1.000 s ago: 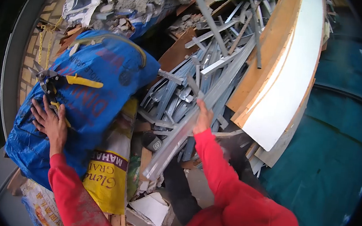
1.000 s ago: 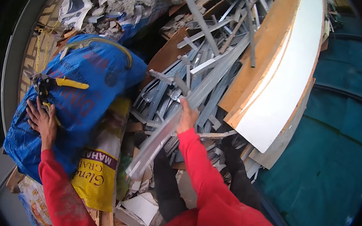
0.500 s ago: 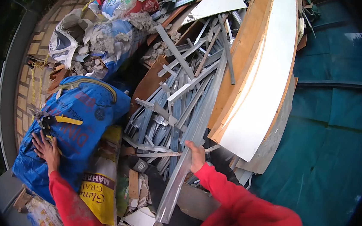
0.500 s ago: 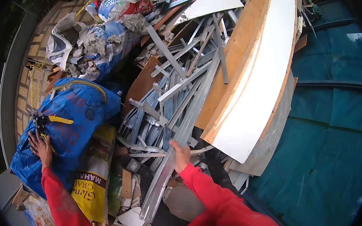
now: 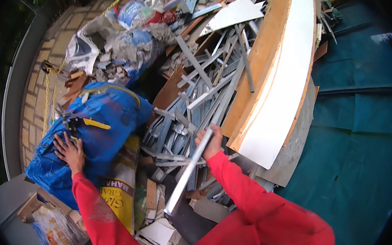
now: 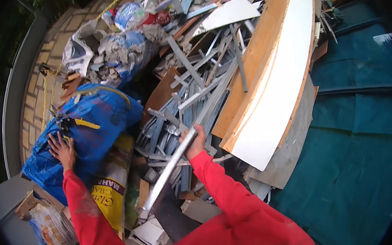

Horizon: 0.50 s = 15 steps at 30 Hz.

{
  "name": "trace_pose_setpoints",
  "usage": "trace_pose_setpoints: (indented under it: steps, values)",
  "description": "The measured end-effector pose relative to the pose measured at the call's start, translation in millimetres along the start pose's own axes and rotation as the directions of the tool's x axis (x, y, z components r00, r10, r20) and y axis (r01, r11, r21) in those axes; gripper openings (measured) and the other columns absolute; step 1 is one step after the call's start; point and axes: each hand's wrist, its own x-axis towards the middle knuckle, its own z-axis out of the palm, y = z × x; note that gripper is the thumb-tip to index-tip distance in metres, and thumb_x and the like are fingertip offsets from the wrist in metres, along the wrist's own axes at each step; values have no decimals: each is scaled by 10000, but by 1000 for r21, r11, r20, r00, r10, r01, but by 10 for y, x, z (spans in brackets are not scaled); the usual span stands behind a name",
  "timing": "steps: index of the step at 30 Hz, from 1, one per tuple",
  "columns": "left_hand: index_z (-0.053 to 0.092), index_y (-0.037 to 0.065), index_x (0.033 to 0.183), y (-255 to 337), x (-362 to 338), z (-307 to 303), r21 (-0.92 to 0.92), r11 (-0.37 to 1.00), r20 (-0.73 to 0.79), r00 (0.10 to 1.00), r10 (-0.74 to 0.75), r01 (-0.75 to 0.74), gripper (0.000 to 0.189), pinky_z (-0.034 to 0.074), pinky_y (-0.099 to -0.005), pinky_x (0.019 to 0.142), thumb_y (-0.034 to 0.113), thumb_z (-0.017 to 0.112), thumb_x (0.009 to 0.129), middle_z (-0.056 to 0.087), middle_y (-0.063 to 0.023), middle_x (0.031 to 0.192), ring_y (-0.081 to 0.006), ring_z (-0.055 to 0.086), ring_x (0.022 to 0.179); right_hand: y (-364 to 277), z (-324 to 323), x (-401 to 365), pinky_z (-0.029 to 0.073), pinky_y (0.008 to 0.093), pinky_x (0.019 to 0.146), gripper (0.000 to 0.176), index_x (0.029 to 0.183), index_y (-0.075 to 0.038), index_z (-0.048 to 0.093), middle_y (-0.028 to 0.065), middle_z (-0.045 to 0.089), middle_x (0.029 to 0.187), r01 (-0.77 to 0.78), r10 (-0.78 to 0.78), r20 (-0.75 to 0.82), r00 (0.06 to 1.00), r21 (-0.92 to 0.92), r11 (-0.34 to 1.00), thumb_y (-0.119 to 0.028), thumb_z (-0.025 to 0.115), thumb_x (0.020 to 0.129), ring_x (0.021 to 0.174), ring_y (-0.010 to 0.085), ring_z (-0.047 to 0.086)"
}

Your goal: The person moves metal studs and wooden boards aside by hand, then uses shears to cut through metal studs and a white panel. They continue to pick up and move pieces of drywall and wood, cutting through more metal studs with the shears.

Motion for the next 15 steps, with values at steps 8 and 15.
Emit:
trace_pose_setpoints:
  steps: [8,15]
  values:
    - [296,165,1450,152,-9,-291,-52,996,62,995,-72,75,675,43,-544,1118,541,430,906,59,-114,1560,-356,34,1427,-263,1332,160,419,506,929,619,1165,-70,569,149,612,1099,63,-57,112,992,-45,997,-492,630,716,1004,358,551]
    - [346,150,1423,185,-28,-548,-176,977,58,992,-113,122,676,64,-519,1128,488,521,864,94,-123,1554,-353,82,1420,-232,372,111,451,516,901,539,1156,-72,549,174,600,1111,-4,-50,-158,986,-322,947,-399,661,743,995,354,577]
